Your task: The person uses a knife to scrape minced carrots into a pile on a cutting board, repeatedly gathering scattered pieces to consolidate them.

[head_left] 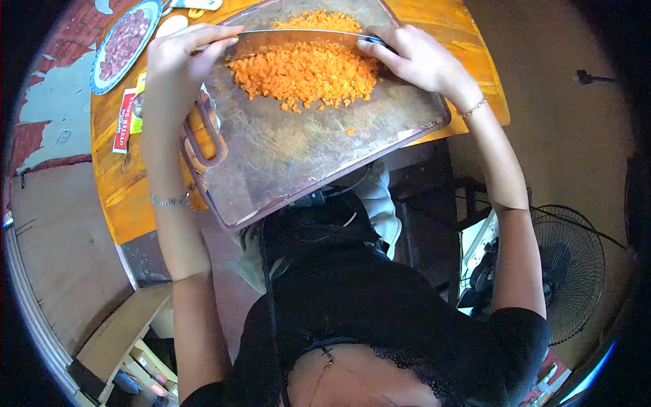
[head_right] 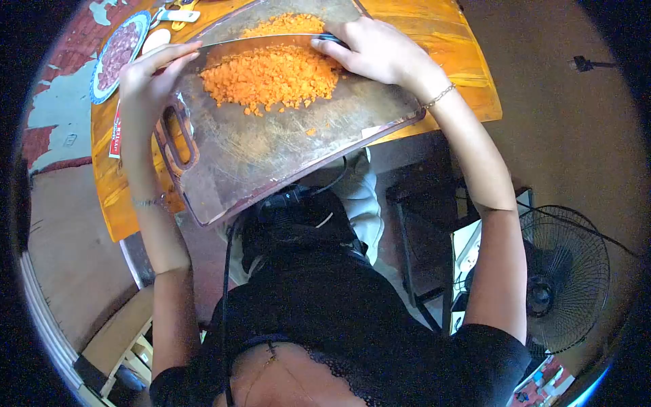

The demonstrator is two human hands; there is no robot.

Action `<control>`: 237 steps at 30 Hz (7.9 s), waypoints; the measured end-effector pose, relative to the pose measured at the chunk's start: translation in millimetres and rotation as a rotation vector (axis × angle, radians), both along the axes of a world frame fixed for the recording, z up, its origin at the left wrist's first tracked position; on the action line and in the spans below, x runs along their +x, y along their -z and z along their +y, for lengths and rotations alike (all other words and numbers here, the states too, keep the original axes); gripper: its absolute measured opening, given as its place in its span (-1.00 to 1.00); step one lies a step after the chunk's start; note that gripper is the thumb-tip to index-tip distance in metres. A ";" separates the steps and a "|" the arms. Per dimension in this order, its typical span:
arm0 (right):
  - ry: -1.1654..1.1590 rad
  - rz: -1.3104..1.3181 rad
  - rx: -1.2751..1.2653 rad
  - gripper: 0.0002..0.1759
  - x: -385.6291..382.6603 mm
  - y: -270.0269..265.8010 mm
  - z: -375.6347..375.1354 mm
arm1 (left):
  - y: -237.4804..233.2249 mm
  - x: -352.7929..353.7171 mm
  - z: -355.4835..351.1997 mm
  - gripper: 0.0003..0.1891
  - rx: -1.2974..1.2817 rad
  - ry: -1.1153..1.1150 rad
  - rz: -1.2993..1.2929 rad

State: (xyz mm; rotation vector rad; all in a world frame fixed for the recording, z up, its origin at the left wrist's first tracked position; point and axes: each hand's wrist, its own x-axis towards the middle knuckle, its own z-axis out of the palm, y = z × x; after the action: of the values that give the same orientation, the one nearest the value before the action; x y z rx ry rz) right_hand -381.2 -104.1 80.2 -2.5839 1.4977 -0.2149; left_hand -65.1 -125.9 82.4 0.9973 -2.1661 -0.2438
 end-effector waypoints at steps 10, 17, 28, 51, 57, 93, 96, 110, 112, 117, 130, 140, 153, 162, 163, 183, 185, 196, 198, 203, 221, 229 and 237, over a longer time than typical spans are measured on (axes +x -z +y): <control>0.034 -0.064 -0.105 -0.42 2.3 -29.3 -20.0 | -19.4 3.3 -12.6 -0.83 0.046 -0.019 0.094; 0.309 -0.061 -0.054 -0.19 1.5 -35.3 -62.3 | -20.4 -0.4 -23.9 -0.80 0.054 -0.055 0.047; 0.150 0.022 -0.248 -0.20 14.7 -6.1 -114.0 | 10.4 4.2 -33.3 -0.81 -0.042 -0.144 0.090; 0.073 0.111 -0.266 -0.33 17.3 -12.4 -86.7 | 14.6 5.8 -15.4 -0.81 0.201 -0.174 0.242; 0.037 0.173 -0.368 -0.46 -4.5 20.3 -98.1 | 8.5 -3.9 -11.2 -0.81 0.164 -0.203 0.199; 0.062 0.325 -0.391 -0.30 -8.1 0.2 -58.7 | 18.0 -11.7 -22.6 -0.82 0.206 -0.149 0.217; 0.177 0.034 -0.338 -0.31 -5.2 14.5 -65.9 | 21.7 -9.0 -22.2 -0.82 0.231 -0.095 0.340; 0.102 -0.014 -0.405 -0.41 -8.7 20.9 -89.4 | 10.3 -11.5 -6.3 -0.81 0.185 -0.104 0.222; 0.058 0.036 -0.403 -0.40 -12.3 16.5 -90.3 | 5.8 -11.7 -4.1 -0.81 0.154 -0.106 0.166; -0.110 0.138 -0.659 -0.38 -20.1 -0.1 -95.5 | -1.3 -8.9 -31.2 -0.82 0.033 -0.057 0.172; 0.237 0.091 -0.350 -0.25 -12.4 16.1 -71.9 | 17.7 -20.7 -40.4 -0.82 0.162 -0.102 0.164; 0.167 0.095 -0.343 -0.28 -2.6 -5.9 -70.7 | 15.9 -14.6 -32.8 -0.82 0.149 -0.146 0.198; 0.156 0.242 -0.300 -0.64 4.9 -4.2 -62.0 | 16.1 -4.7 -32.6 -0.81 0.212 -0.146 0.185; 0.126 0.199 -0.359 -0.55 -2.3 7.7 -56.9 | 14.7 -4.7 -38.2 -0.80 0.143 -0.101 0.167; 0.110 0.290 -0.385 -0.48 2.8 -5.2 -50.8 | 14.0 -6.3 -36.2 -0.80 0.182 -0.119 0.148; 0.234 0.120 -0.308 -0.38 -22.4 -7.5 -86.3 | 15.0 -29.4 -50.9 -0.80 0.034 -0.112 0.095; 0.202 0.118 -0.351 -0.36 -30.4 9.1 -84.2 | 18.5 -35.7 -56.8 -0.80 0.024 -0.111 0.068; 0.355 0.095 -0.361 -0.34 -1.8 -10.0 -23.1 | 14.0 -22.4 -40.0 -0.85 0.124 -0.006 0.162; 0.298 0.068 -0.358 -0.37 -3.9 -6.9 -46.2 | 7.5 -19.0 -40.5 -0.85 0.061 -0.054 0.165; 0.167 0.042 -0.267 -0.42 20.6 -17.8 -73.1 | -5.7 3.5 -20.8 -0.83 0.020 -0.166 0.114; -0.143 0.115 -0.297 -0.43 46.6 -17.1 -108.2 | 10.8 12.0 29.0 -0.85 0.180 -0.292 0.280; -0.123 0.086 -0.170 -0.43 47.8 -16.6 -99.8 | 8.4 15.0 23.1 -0.83 0.263 -0.307 0.354; -0.083 0.153 -0.182 -0.39 39.0 -16.3 -89.0 | 7.0 8.0 27.2 -0.83 0.211 -0.313 0.207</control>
State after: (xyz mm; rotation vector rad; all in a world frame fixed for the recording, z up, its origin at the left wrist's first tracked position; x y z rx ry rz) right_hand -342.1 -193.1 96.5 -2.8589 1.4786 -0.1542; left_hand -57.1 -98.7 75.4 1.3507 -1.7951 -0.4123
